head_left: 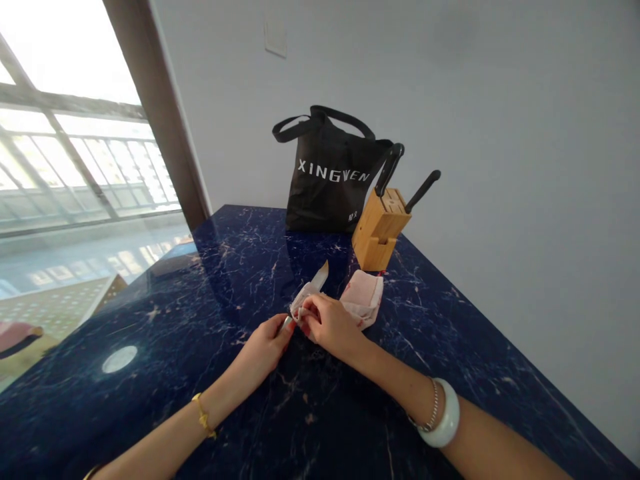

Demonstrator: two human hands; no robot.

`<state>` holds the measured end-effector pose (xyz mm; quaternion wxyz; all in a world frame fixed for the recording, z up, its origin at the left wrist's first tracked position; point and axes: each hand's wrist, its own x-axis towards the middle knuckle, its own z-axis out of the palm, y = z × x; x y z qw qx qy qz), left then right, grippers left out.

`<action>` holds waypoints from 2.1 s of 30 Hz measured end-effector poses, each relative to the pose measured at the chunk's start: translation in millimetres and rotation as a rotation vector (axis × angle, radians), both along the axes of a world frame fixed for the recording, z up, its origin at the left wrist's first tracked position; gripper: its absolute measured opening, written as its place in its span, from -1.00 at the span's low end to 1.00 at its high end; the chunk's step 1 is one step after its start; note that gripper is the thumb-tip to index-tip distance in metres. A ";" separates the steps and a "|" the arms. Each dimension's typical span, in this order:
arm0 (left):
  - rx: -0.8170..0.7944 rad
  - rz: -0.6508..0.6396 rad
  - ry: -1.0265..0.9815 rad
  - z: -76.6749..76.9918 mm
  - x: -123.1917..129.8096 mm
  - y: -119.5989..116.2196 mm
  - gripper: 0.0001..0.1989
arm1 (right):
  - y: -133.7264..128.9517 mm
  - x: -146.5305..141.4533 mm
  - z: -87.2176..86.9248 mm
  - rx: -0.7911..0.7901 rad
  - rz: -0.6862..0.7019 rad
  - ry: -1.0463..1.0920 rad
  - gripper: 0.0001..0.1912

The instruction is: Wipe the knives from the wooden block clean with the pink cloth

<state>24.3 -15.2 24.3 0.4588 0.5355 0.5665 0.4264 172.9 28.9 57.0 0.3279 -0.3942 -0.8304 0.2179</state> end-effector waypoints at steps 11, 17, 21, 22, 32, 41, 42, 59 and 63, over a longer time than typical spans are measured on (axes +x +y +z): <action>0.081 -0.010 0.051 -8.7 3.6 1.8 -0.62 | 2.4 -4.4 -1.7 0.079 0.042 0.021 -0.91; 0.099 -0.054 0.125 4.1 3.2 -3.0 -0.64 | 0.7 0.5 -0.6 0.069 0.049 -0.010 -0.92; 0.095 -0.050 0.166 7.9 3.7 -4.4 -0.64 | -1.1 -3.3 -0.8 0.109 0.086 0.022 -0.91; 0.089 -0.044 0.166 7.3 4.0 -4.5 -0.63 | 0.0 -3.1 -1.1 0.110 0.094 0.023 -0.90; 0.056 -0.112 0.277 9.2 1.2 -6.3 -0.61 | 26.5 13.5 -3.5 0.088 -0.055 0.023 -0.92; 0.137 -0.117 0.402 26.7 7.2 -16.0 -0.70 | 1.3 1.8 0.4 0.137 0.165 -0.071 -0.88; 0.133 -0.123 0.403 26.5 7.1 -16.4 -0.70 | 5.0 3.0 -0.4 0.147 0.147 -0.072 -0.88; 0.090 -0.187 0.397 21.8 3.3 -13.9 -0.64 | 79.2 51.8 -13.3 0.110 -0.323 -0.137 -0.90; 0.108 -0.182 0.379 24.0 4.1 -14.3 -0.66 | 78.3 51.7 -14.2 0.114 -0.326 -0.164 -0.88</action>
